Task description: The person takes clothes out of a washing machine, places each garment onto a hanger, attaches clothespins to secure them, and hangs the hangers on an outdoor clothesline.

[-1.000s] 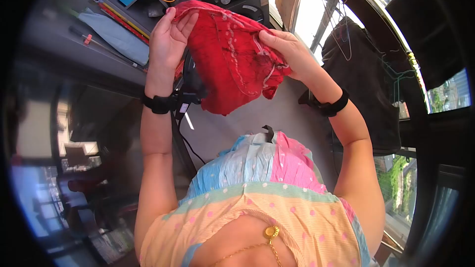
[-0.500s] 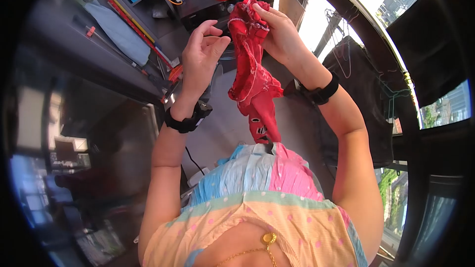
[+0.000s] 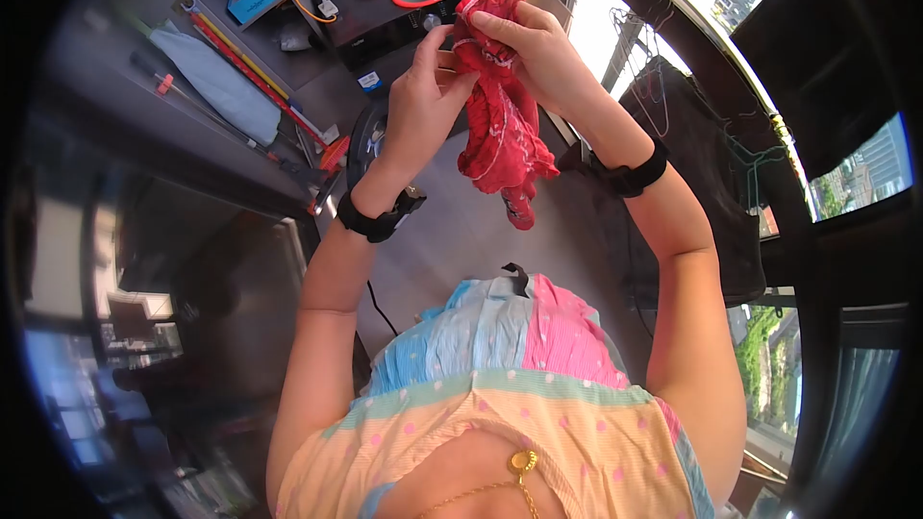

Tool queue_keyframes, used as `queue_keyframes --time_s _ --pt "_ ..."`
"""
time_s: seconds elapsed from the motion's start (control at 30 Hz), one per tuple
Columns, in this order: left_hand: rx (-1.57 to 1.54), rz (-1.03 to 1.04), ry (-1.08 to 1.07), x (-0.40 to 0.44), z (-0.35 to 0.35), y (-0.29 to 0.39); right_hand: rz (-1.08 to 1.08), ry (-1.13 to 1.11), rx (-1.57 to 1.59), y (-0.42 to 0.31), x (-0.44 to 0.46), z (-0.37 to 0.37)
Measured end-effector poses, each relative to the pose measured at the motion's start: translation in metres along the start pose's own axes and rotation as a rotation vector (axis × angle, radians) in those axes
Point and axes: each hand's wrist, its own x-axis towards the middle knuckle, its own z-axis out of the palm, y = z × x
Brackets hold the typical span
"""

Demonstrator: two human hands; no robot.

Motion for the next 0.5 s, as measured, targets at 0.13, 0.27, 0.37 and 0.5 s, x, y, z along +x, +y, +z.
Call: queue_keyframes --time_s 0.13,0.27,0.37,0.5 --pt "-0.149 -0.110 -0.035 0.005 -0.001 -0.017 0.038 0.018 -0.051 -0.004 0.001 -0.019" --pt "-0.362 -0.207 0.038 0.011 -0.009 -0.023 0.118 0.003 -0.005 0.010 0.006 -0.055" --pt "-0.367 -0.211 0.027 0.016 -0.014 -0.027 0.250 0.112 -0.588 0.000 0.003 -0.073" --pt "-0.284 -0.245 -0.005 0.022 -0.018 -0.021 -0.349 0.189 -1.330 0.011 -0.008 -0.066"
